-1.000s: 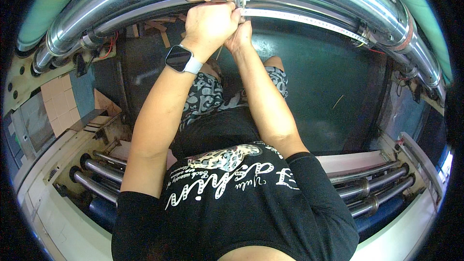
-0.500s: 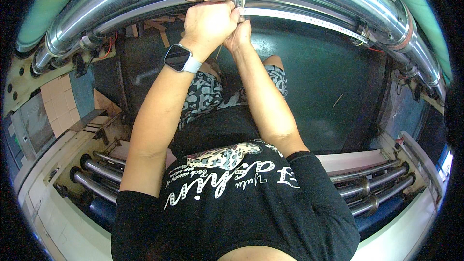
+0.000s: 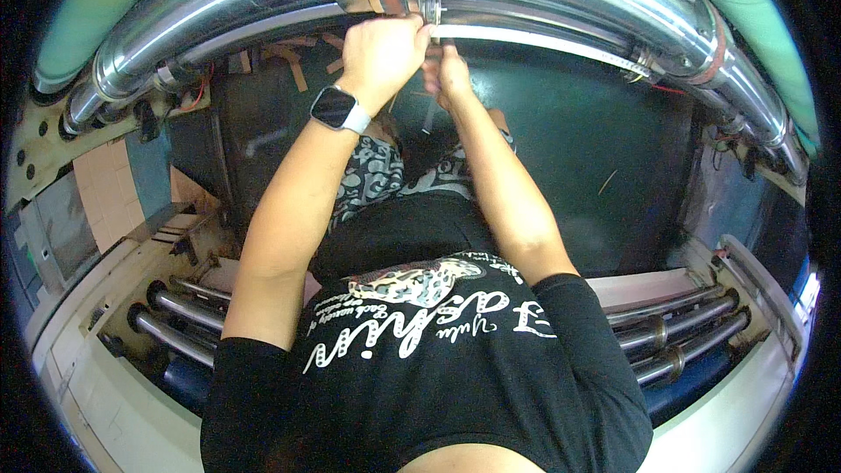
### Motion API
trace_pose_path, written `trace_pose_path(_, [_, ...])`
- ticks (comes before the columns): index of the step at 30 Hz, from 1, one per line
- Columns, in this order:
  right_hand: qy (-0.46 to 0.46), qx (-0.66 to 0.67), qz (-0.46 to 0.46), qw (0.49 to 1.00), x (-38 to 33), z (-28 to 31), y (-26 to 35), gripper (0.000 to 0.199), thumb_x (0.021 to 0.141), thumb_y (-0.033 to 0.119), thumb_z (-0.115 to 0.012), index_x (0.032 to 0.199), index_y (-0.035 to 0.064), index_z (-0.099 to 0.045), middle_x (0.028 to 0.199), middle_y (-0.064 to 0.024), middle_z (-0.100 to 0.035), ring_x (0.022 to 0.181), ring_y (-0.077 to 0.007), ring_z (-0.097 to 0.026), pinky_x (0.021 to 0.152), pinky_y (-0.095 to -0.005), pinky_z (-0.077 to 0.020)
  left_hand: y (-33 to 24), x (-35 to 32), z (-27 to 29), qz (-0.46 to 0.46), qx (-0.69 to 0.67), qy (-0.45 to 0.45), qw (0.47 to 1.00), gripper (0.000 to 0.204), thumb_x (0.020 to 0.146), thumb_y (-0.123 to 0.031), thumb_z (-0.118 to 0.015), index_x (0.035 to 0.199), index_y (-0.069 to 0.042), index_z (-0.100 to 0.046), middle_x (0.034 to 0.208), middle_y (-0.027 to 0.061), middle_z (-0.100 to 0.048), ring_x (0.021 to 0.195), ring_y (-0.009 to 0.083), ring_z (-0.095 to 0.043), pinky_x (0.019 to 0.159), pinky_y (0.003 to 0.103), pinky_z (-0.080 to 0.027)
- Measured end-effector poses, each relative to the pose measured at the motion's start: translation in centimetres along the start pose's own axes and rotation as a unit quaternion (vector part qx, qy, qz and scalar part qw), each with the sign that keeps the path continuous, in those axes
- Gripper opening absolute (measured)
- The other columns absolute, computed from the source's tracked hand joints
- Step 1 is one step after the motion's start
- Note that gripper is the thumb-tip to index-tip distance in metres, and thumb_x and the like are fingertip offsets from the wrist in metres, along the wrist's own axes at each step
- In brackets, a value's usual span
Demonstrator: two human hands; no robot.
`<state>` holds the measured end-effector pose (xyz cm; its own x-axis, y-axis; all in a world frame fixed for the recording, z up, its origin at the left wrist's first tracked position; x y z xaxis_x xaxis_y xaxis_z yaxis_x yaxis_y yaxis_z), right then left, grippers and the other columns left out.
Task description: The person uses a tape measure and a pen to measure and mark various sections of large metal pipes. They wrap the tape measure around the pipe circumference and along its length, making marks at specific intervals. The person moves along the pipe system to measure different segments.
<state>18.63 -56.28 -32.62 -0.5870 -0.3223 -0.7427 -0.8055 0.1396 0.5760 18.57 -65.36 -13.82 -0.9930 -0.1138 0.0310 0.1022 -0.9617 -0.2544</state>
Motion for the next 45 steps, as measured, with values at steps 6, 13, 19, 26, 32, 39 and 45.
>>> trace_pose_path(6, [0.119,-0.580,0.076,0.802,-5.1,6.4,0.2,0.036,0.086,0.037,-0.047,0.079,0.0028,-0.056,0.062,-0.0100,-0.056,0.056,-0.0201,-0.053,0.054,-0.0321,-0.0425,-0.4,-2.6,-0.7,-0.032,-0.123,0.041,0.991,0.028,0.083,-0.031,-0.051,0.071,-0.006,-0.055,0.069,0.0115,-0.055,0.064,0.0311,-0.057,0.056,0.040,-0.046])
trace_pose_path(13, [0.228,-0.630,0.189,0.718,-16.7,-0.4,7.8,0.021,0.086,0.022,-0.050,0.091,0.0037,-0.058,0.081,-0.0155,-0.060,0.077,-0.0271,-0.059,0.070,-0.0343,-0.0449,0.6,-8.0,-5.3,-0.001,-0.184,0.224,0.957,0.034,0.083,-0.038,-0.050,0.074,-0.005,-0.055,0.071,0.0163,-0.058,0.069,0.0347,-0.057,0.060,0.043,-0.044])
trace_pose_path(19, [0.044,-0.684,0.435,0.583,-15.1,-5.0,11.9,0.017,0.081,0.024,-0.054,0.081,0.0084,-0.059,0.078,-0.0102,-0.056,0.073,-0.0287,-0.058,0.062,-0.0373,-0.0464,8.7,-15.1,-7.4,0.174,-0.243,0.287,0.910,0.055,0.089,-0.047,-0.029,0.087,0.000,-0.058,0.089,0.0243,-0.058,0.088,0.0392,-0.054,0.078,0.046,-0.041])
trace_pose_path(26, [0.000,-0.708,0.506,0.493,-15.2,-7.4,13.0,0.010,0.075,0.020,-0.057,0.076,0.0097,-0.057,0.072,-0.0068,-0.051,0.071,-0.0249,-0.057,0.057,-0.0349,-0.0464,22.2,-26.7,-6.4,0.356,-0.105,0.319,0.872,0.063,0.089,-0.049,-0.022,0.097,0.004,-0.056,0.105,0.0249,-0.054,0.100,0.0392,-0.048,0.086,0.045,-0.037])
trace_pose_path(32, [0.014,-0.775,0.454,0.440,-14.4,-7.4,13.4,0.007,0.075,0.015,-0.052,0.076,0.0106,-0.057,0.073,-0.0060,-0.053,0.076,-0.0209,-0.057,0.059,-0.0328,-0.0472,27.7,-33.6,-8.0,0.408,-0.113,0.323,0.846,0.063,0.089,-0.050,-0.025,0.099,0.005,-0.056,0.107,0.0236,-0.053,0.102,0.0381,-0.048,0.087,0.044,-0.036])
trace_pose_path(39, [0.018,-0.795,0.455,0.401,-13.4,-8.2,14.2,0.011,0.072,0.017,-0.051,0.069,0.0099,-0.058,0.071,-0.0071,-0.057,0.070,-0.0235,-0.060,0.057,-0.0343,-0.0476,27.6,-29.5,-7.1,0.382,-0.150,0.319,0.854,0.053,0.089,-0.045,-0.033,0.088,0.002,-0.056,0.086,0.0208,-0.058,0.087,0.0342,-0.055,0.079,0.042,-0.039])
trace_pose_path(45, [0.052,-0.818,0.395,0.415,-13.0,-8.5,14.9,0.012,0.070,0.017,-0.054,0.071,0.0093,-0.062,0.073,-0.0092,-0.062,0.067,-0.0222,-0.062,0.056,-0.0336,-0.0476,25.5,-23.4,-4.9,0.350,-0.220,0.292,0.862,0.049,0.088,-0.043,-0.037,0.074,0.001,-0.052,0.065,0.0141,-0.057,0.062,0.0262,-0.058,0.064,0.038,-0.042])
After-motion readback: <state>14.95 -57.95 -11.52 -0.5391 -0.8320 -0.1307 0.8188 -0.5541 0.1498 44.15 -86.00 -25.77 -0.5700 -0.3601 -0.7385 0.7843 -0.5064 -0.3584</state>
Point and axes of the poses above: each hand's wrist, its own x-axis towards the middle knuckle, its own z-axis out of the back of the hand, y = z × x, the point moved 7 cm from there along x, towards the middle knuckle
